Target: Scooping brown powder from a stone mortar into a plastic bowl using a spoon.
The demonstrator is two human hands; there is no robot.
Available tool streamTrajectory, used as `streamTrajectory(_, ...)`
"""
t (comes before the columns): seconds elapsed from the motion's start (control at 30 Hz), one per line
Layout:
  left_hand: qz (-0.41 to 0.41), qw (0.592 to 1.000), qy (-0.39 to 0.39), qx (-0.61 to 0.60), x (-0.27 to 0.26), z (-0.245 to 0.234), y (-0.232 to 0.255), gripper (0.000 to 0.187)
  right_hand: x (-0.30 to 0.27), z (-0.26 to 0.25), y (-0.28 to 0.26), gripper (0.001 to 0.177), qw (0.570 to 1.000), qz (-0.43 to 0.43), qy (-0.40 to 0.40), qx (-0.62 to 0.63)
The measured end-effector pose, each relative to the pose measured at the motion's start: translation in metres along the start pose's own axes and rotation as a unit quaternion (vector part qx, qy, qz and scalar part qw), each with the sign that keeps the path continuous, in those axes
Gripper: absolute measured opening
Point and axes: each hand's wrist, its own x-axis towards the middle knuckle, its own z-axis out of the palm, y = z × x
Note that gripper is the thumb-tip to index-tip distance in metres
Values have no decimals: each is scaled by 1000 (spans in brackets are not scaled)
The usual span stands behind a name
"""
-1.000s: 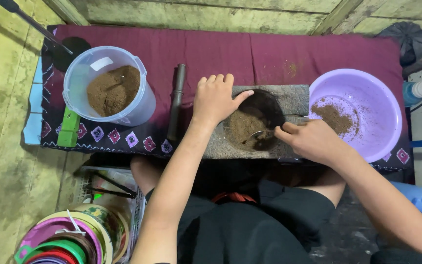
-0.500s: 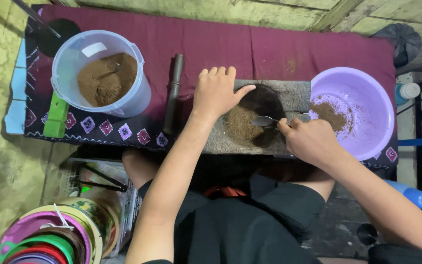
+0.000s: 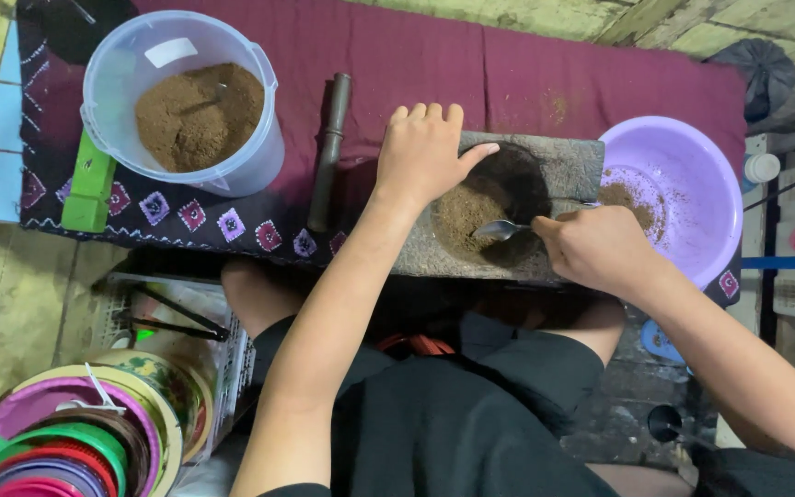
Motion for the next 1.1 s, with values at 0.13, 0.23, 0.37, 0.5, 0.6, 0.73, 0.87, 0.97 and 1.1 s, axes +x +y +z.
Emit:
streamTrajectory(0.13,7,1000,19,5,0,1,0,65,13,-27,-24,26,995,68,-28,65)
streamTrajectory(0.23,5,1000,10,-1,-3,-3,-1,66,17,-23,-23,25,991,80,-31,102)
streamTrajectory(0.37,10,1000,23,8,-3,-5,0,65,21,-17,-20,27,984,67,-39,162)
streamTrajectory(0.5,6,1000,16,15,-1,-7,-1,63,28,-19,-27,30,973,106,-88,185)
streamTrajectory(0.6,6,1000,16,21,0,-7,-2,64,32,-22,-31,31,956,136,-105,236)
streamTrajectory(0.73,10,999,16,34,1,-5,-4,65,38,-31,-31,31,944,152,-96,276)
streamTrajectory(0.87,9,998,21,51,0,-3,-8,66,42,-43,-27,31,908,163,-97,374)
streamTrajectory(0.97,8,998,15,58,1,-2,-11,66,40,-52,-17,32,886,162,-85,427)
streamTrajectory(1.1,2,998,-15,67,3,-7,-13,68,26,-70,8,29,857,160,-33,488)
